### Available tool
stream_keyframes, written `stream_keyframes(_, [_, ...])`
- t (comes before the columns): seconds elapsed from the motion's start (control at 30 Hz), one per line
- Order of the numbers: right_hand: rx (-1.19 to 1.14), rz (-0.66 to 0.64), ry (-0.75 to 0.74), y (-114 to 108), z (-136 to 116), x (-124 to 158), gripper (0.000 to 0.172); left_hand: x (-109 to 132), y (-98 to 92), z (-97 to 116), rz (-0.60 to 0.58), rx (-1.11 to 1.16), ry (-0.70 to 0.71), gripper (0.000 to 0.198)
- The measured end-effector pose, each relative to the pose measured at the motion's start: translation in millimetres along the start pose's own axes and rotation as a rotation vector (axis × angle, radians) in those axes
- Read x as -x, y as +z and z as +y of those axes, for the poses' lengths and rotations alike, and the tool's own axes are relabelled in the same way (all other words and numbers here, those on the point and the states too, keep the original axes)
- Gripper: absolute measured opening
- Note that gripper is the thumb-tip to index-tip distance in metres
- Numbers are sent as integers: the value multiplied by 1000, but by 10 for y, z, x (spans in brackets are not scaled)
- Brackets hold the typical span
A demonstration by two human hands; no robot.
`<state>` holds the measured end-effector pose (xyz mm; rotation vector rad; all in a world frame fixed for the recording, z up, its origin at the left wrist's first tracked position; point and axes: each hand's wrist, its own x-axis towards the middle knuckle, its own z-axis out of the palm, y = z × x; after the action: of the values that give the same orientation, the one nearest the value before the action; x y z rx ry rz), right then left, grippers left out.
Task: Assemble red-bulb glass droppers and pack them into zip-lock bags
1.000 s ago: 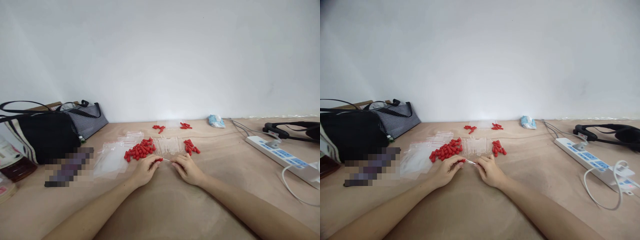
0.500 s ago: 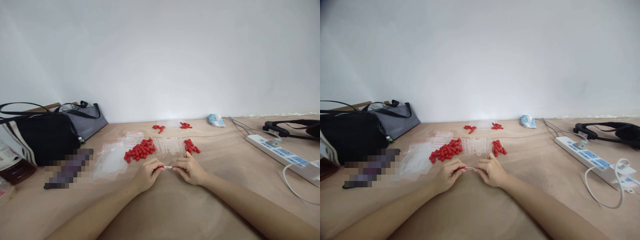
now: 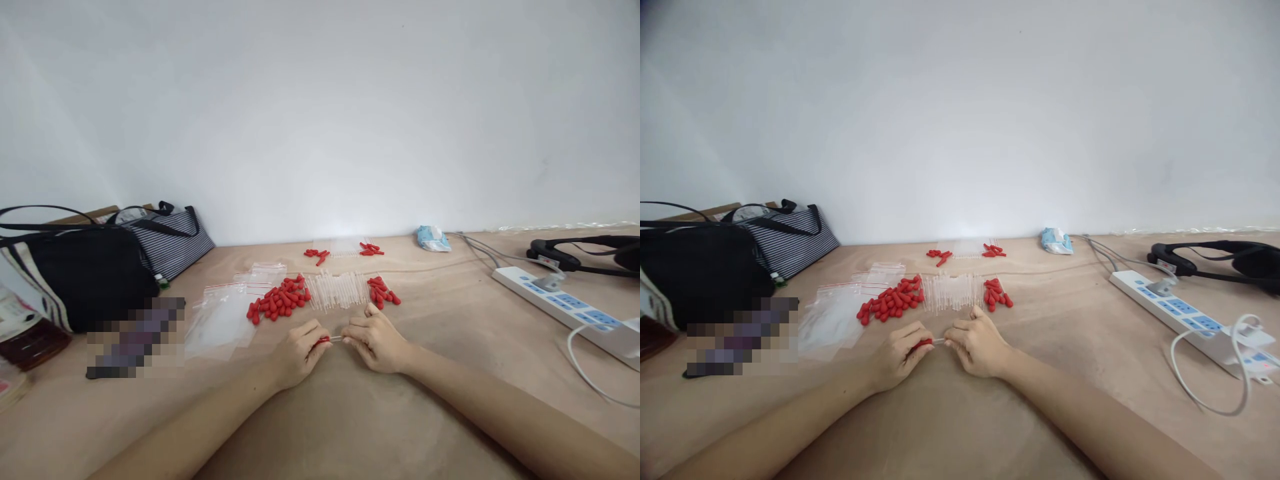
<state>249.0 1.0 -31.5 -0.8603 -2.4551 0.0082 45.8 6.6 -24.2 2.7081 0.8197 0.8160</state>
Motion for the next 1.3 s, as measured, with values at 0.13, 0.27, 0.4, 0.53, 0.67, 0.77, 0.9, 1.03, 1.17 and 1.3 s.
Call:
stream_keyframes(0.13, [-85,-40,43,20,-19,-32,19,1,-1,-9,0,-4,9,20])
stream_keyframes(0.27, [-141,-65,58,57,-51,-60,18,-1,7,-7,-6,-19,24,22])
stream_keyframes(0.4, [-106,-54,93,17,-72,-60,19,-13,7,-7,-21,-60,30,20])
stream_keyframes(0.53, [47,141,288,-178,171,-7,21,-7,-61,-122,184,-253,-106,39])
stream_keyframes(0.67, [109,343,857,-316,691,149,28,24,-157,-359,352,-409,-315,35])
stream_keyframes(0.77, [98,244,1101,-284,975,269,28,23,-194,-479,347,-465,-421,27])
stream_keyframes(0.9, [86,201,1147,-183,1064,318,26,-44,-204,-503,252,-484,-419,20])
stream_keyframes(1.03, [74,208,1181,-155,1046,299,29,-129,-204,-499,194,-480,-368,15])
stream_keyframes(1.17, [1,228,1128,-185,1034,275,32,-157,-199,-516,191,-465,-340,14])
stream_keyframes(1.3, [-19,225,842,-220,965,222,29,-146,-187,-544,181,-458,-327,12])
